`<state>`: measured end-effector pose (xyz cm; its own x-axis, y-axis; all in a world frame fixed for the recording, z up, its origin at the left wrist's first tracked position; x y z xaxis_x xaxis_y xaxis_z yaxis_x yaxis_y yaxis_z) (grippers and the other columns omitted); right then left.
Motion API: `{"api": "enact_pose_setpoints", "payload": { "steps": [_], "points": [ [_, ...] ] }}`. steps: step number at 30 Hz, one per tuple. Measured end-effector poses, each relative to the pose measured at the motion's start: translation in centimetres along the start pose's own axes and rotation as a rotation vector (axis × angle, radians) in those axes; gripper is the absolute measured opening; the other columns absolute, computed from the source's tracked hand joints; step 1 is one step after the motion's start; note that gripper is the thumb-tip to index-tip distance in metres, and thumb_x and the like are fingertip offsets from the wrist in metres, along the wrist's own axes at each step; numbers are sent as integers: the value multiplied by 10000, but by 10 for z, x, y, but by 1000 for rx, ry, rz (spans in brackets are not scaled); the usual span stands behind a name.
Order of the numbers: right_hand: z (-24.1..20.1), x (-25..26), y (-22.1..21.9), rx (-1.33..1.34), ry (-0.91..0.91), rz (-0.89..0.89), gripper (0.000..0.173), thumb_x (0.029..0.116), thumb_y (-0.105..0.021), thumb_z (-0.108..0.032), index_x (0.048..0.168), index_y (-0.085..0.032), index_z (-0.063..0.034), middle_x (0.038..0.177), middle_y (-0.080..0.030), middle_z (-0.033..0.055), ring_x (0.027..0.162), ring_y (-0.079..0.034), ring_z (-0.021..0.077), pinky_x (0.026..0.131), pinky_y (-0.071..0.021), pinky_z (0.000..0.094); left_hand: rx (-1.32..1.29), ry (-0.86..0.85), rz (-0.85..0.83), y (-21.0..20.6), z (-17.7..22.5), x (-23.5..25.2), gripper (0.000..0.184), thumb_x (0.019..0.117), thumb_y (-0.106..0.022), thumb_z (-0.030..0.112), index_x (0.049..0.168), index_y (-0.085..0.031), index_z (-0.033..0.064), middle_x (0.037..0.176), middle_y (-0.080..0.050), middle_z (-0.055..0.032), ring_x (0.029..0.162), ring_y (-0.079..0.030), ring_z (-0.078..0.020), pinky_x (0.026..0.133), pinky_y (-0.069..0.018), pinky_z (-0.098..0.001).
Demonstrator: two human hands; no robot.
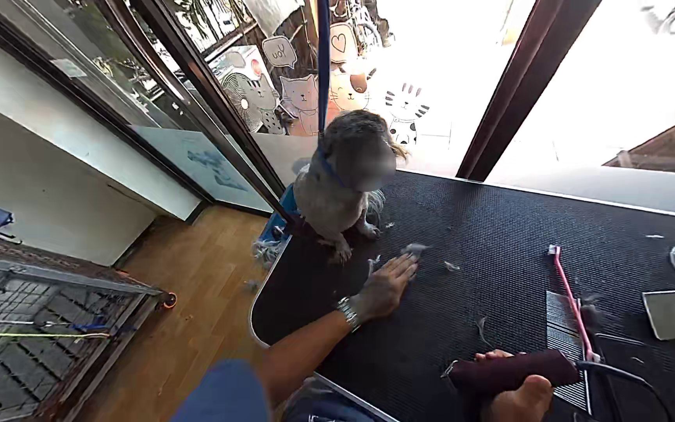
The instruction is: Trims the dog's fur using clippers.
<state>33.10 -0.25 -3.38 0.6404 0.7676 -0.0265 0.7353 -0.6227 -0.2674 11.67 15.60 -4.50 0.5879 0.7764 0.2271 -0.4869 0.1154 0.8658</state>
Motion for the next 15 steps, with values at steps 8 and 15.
{"api": "enact_pose_setpoints", "payload": {
  "steps": [8,15],
  "points": [
    [-2,-4,-6,-99,25,93,467,1084,-209,-494,1158,-427,-88,830,-677,-62,729,-718,110,716,-643,311,309,461,92,137,-152,-186,475,1052,-395,211,1484,-523,62,1554,-473,-175,1474,-387,-384,1199,-284,-612],
    [-8,-5,-8,-152,30,173,454,1097,-174,-425,1259,-372,-50,866,-669,-51,748,-719,94,742,-641,305,312,801,415,188,-186,-181,682,1039,-469,423,1581,-346,27,1661,-143,-306,1537,-105,-512,1184,-105,-732]
  ]
}}
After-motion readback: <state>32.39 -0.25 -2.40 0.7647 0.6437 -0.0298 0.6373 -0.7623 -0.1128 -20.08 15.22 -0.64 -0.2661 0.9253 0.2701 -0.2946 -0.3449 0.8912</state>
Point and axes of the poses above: each hand's wrist, its own x-axis towards the middle knuckle, its own y-axis out of the back of the hand, z = x × y, the point moved 4 cm from there along x, towards the middle knuckle
